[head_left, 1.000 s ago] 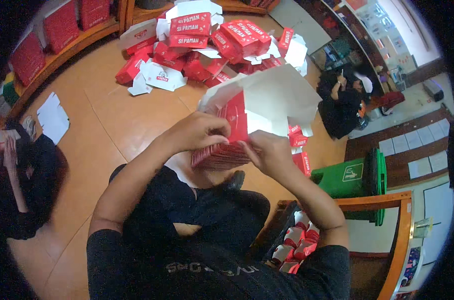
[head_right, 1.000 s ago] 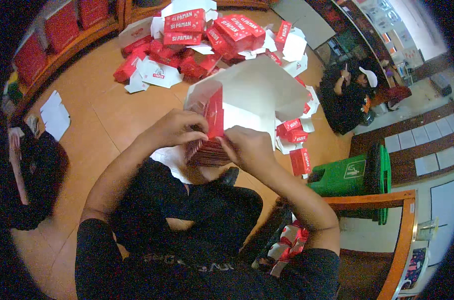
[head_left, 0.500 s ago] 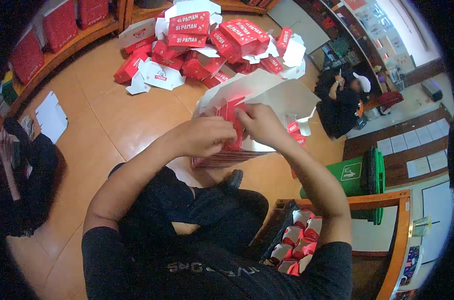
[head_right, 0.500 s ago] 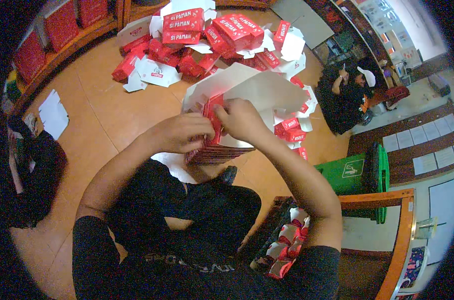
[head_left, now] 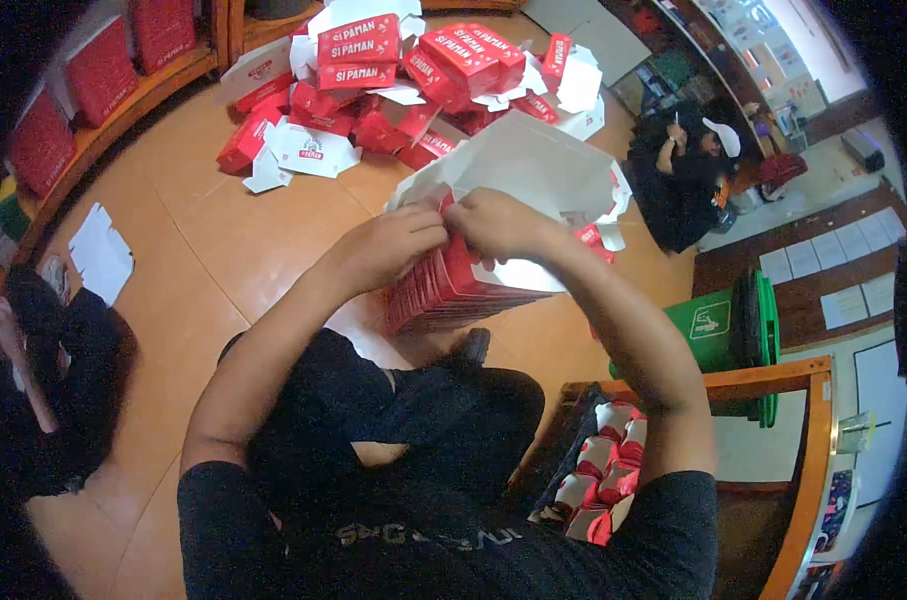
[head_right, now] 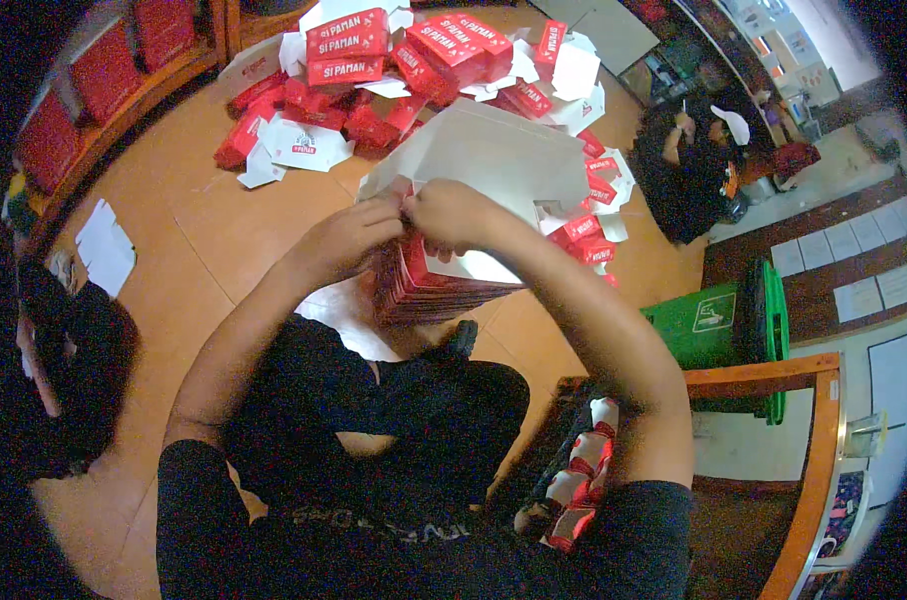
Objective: The person sits on the floor and assembles red and white cardboard boxes by folding the flaps and tucking them into slots. They handle a stack of flat-packed boxes, folding each one individually and stacking the finished units.
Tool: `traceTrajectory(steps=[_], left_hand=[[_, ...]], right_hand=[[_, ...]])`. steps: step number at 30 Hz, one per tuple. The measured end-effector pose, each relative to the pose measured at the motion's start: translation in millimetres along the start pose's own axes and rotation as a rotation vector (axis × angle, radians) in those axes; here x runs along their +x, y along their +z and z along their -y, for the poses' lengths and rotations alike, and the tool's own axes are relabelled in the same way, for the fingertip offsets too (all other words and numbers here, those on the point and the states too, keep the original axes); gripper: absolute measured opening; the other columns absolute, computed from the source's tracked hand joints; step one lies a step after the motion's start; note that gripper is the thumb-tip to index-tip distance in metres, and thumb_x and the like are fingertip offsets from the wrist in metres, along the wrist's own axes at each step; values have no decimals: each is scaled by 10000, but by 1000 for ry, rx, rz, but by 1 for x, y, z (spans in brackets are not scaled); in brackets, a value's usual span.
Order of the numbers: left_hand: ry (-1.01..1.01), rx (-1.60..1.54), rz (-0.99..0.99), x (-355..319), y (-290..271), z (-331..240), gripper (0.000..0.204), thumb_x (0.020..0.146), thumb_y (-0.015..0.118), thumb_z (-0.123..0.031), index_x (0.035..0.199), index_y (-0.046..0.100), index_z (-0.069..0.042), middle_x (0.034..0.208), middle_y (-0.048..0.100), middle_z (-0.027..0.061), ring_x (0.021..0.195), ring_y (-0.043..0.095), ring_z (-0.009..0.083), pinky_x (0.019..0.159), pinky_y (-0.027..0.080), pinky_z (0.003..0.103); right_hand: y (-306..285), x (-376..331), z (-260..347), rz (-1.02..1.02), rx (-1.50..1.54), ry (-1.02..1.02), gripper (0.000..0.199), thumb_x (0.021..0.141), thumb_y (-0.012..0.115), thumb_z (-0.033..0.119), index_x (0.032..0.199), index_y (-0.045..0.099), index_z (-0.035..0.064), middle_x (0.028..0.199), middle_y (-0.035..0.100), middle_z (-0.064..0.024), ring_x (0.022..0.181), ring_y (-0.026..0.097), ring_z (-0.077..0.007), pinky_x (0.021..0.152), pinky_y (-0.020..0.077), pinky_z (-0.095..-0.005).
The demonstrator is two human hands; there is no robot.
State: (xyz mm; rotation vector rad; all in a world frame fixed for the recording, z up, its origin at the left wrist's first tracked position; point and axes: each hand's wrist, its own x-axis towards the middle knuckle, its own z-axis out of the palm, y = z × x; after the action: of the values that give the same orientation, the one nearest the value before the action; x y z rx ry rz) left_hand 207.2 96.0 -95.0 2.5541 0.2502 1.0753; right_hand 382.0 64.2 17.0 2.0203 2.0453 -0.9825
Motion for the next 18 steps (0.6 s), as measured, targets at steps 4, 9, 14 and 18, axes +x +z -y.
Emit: traceTrajectory(steps=[4, 9, 14, 18], left_hand=[[-162, -201, -171, 4, 7, -13, 145, 858, 596, -49, 1002, 604, -36, 1046, 612, 96, 975, 616, 275, 881, 511, 370], [-582, -611, -587, 10, 39, -61, 301, 919, 599, -126, 1192, 541, -13, 1218, 539, 158, 1160, 530, 258, 995, 433, 370], [-580, -298, -506, 18, 72, -66, 542, 897, 608, -162, 1362, 397, 20, 1416, 374, 219, 1331, 367, 353, 1124, 276, 422], [-504, -535, -486, 16, 69, -66, 586, 952, 407, -140, 1477, 207, 28, 1524, 243, 218, 1460, 176, 320, 1194, 104, 417]], right_hand=[[12, -10, -11, -220, -103, -36, 633, 1011, 350, 437, 762, 676, -44, 694, 649, -248, 718, 660, -414, 764, 519, -480], [1, -70, -59, -852, 254, 73, 448, 984, 497, 386, 910, 657, -25, 793, 632, -175, 828, 657, -275, 774, 493, -418], [77, -62, -172, -1123, 806, -77, 373, 1005, 478, 305, 1225, 543, 11, 1143, 577, -104, 1093, 530, -183, 973, 404, -334], [97, -61, -134, -913, 1145, -166, 428, 1024, 429, 263, 1357, 448, -4, 1249, 558, -113, 1187, 495, -203, 1066, 334, -315]])
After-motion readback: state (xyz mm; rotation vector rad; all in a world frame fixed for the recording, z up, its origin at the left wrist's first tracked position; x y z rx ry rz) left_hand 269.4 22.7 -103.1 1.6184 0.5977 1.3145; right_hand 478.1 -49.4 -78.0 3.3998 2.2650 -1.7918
